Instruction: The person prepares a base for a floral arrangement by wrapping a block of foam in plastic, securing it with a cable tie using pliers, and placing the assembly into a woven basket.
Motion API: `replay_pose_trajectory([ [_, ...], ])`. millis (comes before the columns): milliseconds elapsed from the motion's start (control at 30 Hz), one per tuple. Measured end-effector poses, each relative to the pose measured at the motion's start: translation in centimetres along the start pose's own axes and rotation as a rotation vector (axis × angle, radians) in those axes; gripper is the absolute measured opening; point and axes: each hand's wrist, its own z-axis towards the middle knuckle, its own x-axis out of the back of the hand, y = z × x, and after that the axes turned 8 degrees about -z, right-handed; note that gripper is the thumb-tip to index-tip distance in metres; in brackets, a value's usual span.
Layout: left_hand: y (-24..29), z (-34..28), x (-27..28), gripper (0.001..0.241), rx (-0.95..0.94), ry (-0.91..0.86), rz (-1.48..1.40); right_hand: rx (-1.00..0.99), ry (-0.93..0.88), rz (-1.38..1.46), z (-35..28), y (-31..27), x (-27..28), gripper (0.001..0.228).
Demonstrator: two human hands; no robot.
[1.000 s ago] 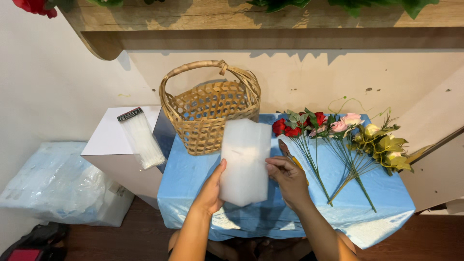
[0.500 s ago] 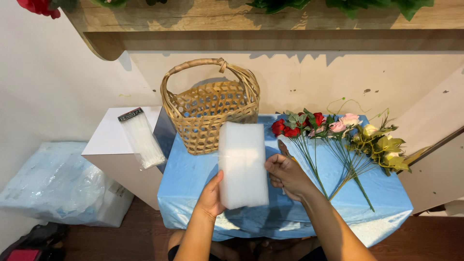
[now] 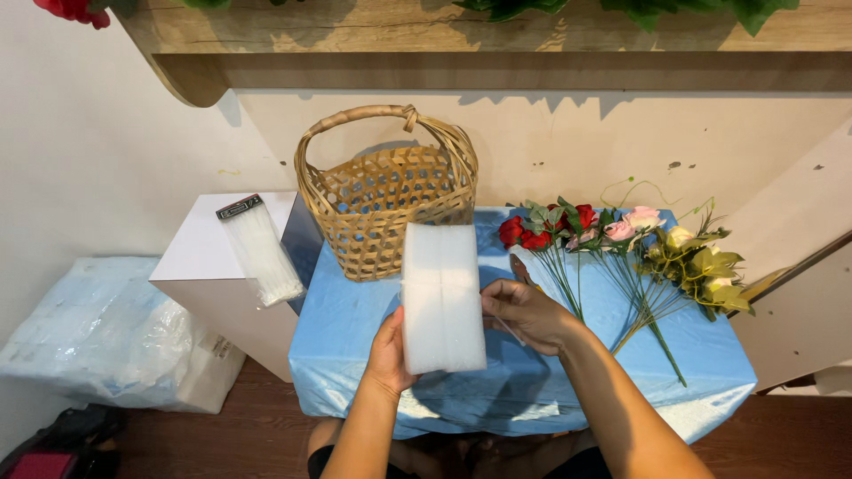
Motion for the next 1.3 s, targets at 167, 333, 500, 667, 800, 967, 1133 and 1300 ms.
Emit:
replay_pose_trajectory([
  [167,-0.6,-0.7,-1.2,0.059,0.004,0.025,0.007,0.012,0.028,-0.038,0.6,0.6,0.8,0.018],
  [333,-1.2,0.0,-1.3,0.069,-0.007,0.042,0.034,0.008,0.078,-0.089,0.8,0.8,1.2,0.016],
  [500,-1.9,1.6,-0.3,0.083,-0.060,0.093,0.224,0.101,0.089,-0.081,1.4,1.9,1.9,0.014],
  [667,-0.4,-2.2,-4.6,0.081,-0.179,0.122,0.564,0.153,0.100,-0.039,2.3,3.9,3.8,0.009],
  [800,1.4,-2.1,-2.8,0.072,-0.399,0.181,0.942,0.147,0.151,-0.169,0.9,2.9,3.7,0.006],
  [967,2.2,-2.9,-5.2,0.035,-0.575,0.199,1.249,0.128,0.157,-0.231,1.5,4.2,4.0,0.007],
  [1133,3.0,-1.0,-5.2,0.040,-0.501,0.193,1.371,0.143,0.158,-0.204,2.1,6.0,4.7,0.010],
  [1300,2.1,2.0,-2.8,0.032,-0.408,0.296,0.949,0.115,0.129,-0.022,2.8,8.1,5.4,0.011],
])
